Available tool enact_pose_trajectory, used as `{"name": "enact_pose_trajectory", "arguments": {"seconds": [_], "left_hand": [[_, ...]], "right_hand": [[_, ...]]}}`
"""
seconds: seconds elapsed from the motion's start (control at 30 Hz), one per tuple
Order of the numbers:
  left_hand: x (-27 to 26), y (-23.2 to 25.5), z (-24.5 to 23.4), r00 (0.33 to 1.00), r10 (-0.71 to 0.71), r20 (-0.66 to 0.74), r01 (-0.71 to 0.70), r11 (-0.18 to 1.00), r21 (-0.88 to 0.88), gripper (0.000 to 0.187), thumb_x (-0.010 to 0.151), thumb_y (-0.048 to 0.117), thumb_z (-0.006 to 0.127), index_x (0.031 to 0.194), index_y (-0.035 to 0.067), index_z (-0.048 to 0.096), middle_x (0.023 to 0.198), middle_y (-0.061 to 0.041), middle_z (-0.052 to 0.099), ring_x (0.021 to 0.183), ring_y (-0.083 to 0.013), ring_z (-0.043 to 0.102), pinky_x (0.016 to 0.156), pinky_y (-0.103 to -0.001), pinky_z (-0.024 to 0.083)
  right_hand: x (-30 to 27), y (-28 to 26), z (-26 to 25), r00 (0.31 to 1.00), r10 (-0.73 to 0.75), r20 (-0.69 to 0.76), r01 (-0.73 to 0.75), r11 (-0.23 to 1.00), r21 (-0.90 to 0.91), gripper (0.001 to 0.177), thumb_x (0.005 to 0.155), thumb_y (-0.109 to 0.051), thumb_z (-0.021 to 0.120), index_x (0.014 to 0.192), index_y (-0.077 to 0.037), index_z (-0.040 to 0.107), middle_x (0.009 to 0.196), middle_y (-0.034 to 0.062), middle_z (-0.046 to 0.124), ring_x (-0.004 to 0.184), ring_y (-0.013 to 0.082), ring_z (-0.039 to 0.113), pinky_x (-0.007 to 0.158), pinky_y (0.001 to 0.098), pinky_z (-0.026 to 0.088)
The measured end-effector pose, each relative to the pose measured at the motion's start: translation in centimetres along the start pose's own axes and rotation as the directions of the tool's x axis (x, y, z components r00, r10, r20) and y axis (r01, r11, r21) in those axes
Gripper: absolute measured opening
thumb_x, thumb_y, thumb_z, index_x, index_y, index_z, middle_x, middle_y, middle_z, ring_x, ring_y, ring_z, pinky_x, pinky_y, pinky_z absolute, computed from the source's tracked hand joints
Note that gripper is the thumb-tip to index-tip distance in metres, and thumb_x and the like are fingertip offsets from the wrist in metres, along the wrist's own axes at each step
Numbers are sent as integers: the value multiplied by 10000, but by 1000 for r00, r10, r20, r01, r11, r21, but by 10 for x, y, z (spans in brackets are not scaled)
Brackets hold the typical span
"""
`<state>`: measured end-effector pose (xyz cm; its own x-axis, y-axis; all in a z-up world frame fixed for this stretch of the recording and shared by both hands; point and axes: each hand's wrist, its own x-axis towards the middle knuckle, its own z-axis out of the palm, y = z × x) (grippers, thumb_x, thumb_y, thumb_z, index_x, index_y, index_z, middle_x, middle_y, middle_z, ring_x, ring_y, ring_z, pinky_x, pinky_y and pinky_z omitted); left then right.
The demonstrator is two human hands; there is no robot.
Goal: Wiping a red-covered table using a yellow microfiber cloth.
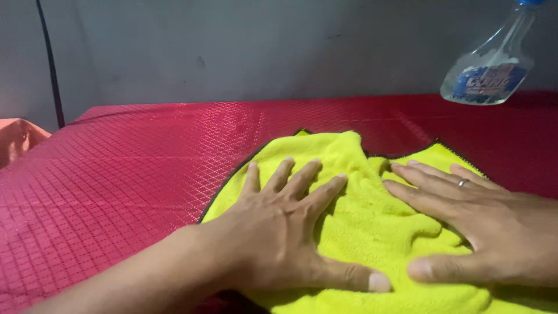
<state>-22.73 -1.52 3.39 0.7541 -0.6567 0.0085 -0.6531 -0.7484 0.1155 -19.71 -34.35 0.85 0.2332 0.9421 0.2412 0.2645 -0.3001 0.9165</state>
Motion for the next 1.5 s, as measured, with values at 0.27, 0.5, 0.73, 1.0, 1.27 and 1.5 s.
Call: {"name": "enact_pose_trajectory", "arguments": {"seconds": [0.27, 0.5, 0.73, 1.0, 1.27, 1.5], "left_hand": [[74, -12, 10, 994, -107, 27, 104, 992, 75, 1257, 747, 1024, 250, 1685, 194, 151, 1732, -189, 89, 1561, -486, 51, 1150, -778, 39], [125, -33, 9, 982, -181, -54, 183, 982, 39, 897, 921, 762, 172, 1640, 228, 123, 1711, -86, 79, 1552, -414, 76, 1162, -767, 70], [184, -69, 16, 992, -126, -11, 125, 963, 238, 594, 1054, 526, 208, 1646, 518, 248, 1771, -41, 47, 1578, -467, 72, 1144, -807, 103], [213, -70, 0, 958, -286, -10, 286, 955, 85, 658, 985, 633, 209, 1614, 441, 249, 1743, -41, 34, 1587, -412, 36, 1193, -757, 58], [194, -24, -16, 855, -518, -19, 516, 854, -62, 686, 1016, 597, 250, 1634, 309, 177, 1721, -114, 31, 1551, -500, 21, 1109, -862, -1], [148, -1, -7, 890, -442, -111, 439, 897, -52, 693, 1018, 551, 243, 1586, 154, 269, 1666, -237, 150, 1507, -569, 96, 1056, -892, 35]], "right_hand": [[-28, 40, 30, 569, -61, 820, -703, 482, 523, 861, 952, -665, 275, 1660, -238, 35, 1699, 81, -107, 1570, 273, -102, 1249, 547, -15], [57, 31, 67, 485, 65, 872, -827, 357, 434, 846, 884, -544, 239, 1667, -267, 82, 1725, -3, -3, 1600, 168, -12, 1271, 462, 40], [82, 41, 132, 537, 132, 833, -812, 348, 469, 764, 914, -527, 229, 1605, -201, 213, 1718, 38, 89, 1585, 216, 87, 1259, 466, 139], [98, 43, 162, 363, 292, 885, -924, 232, 303, 776, 950, -631, 249, 1638, -276, 192, 1713, 72, 159, 1582, 283, 134, 1237, 612, 149], [104, 41, 136, 45, 354, 934, -983, 181, -21, 747, 981, -685, 242, 1650, -359, 171, 1706, 120, 182, 1548, 400, 216, 1172, 778, 138], [82, 35, 95, 135, 264, 955, -964, 256, 65, 775, 956, -689, 256, 1645, -355, 132, 1700, 85, 174, 1571, 345, 171, 1173, 764, 157]]}}
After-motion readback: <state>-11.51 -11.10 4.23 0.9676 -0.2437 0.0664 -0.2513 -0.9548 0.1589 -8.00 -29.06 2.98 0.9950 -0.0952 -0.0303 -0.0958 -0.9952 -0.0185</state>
